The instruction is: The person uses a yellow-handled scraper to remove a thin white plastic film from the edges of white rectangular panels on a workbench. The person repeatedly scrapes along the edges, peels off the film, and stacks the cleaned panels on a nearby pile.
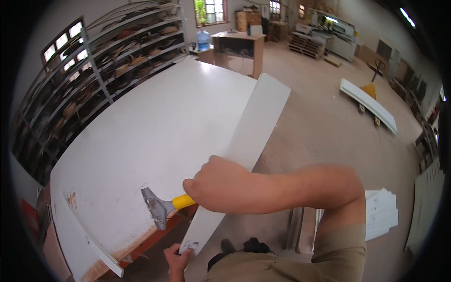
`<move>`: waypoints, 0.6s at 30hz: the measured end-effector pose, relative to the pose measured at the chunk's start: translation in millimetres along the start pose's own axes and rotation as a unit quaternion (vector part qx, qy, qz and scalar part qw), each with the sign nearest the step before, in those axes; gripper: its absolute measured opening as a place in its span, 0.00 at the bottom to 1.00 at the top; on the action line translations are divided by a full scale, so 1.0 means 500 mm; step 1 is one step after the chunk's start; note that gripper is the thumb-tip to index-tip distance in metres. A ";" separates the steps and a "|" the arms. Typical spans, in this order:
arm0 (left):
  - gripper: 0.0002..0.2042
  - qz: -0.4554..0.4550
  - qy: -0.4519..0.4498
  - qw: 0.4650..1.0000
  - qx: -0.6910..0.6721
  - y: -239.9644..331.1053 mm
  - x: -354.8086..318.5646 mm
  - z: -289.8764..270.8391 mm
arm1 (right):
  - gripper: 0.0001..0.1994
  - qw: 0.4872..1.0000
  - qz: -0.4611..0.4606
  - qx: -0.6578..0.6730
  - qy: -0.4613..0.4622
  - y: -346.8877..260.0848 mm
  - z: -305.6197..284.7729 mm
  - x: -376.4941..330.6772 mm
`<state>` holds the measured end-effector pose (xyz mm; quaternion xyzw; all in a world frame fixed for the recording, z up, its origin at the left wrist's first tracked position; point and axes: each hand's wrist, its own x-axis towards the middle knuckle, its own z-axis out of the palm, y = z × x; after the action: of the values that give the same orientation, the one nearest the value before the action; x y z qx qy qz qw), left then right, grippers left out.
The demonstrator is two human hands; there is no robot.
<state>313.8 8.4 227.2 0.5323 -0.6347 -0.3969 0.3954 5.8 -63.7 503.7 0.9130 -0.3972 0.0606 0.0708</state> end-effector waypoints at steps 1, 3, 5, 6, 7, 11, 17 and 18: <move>0.10 0.001 0.003 1.000 0.005 0.008 -0.008 -0.009 | 0.06 1.000 0.002 0.019 0.013 -0.001 0.007 -0.012; 0.12 0.005 0.001 1.000 0.010 0.020 -0.015 -0.011 | 0.05 0.999 0.010 0.039 0.014 -0.001 0.020 -0.042; 0.16 0.053 -0.009 0.998 0.045 0.029 -0.006 -0.010 | 0.05 0.999 0.007 0.031 -0.002 0.001 0.010 -0.063; 0.17 0.062 -0.014 0.997 0.053 0.030 -0.005 -0.009 | 0.05 0.999 0.016 0.035 -0.005 0.004 0.007 -0.078; 0.18 0.072 -0.015 0.996 0.059 0.032 -0.005 -0.006 | 0.05 0.999 0.021 0.037 -0.009 0.006 0.002 -0.092; 0.24 0.119 -0.012 0.978 0.171 0.045 0.015 -0.017 | 0.07 0.994 0.057 0.091 0.001 0.029 0.013 -0.142; 0.23 0.167 -0.058 0.909 0.377 0.141 0.089 -0.104 | 0.15 0.947 0.164 0.231 -0.149 0.050 0.079 -0.191; 0.25 0.021 -0.154 0.880 0.448 0.180 0.121 -0.108 | 0.17 0.932 0.189 0.272 -0.145 0.050 0.143 -0.220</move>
<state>323.9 -45.2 335.2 0.5710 -0.8088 -0.1390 0.0203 -83.0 -14.6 417.3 0.8043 -0.5367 0.0450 -0.2511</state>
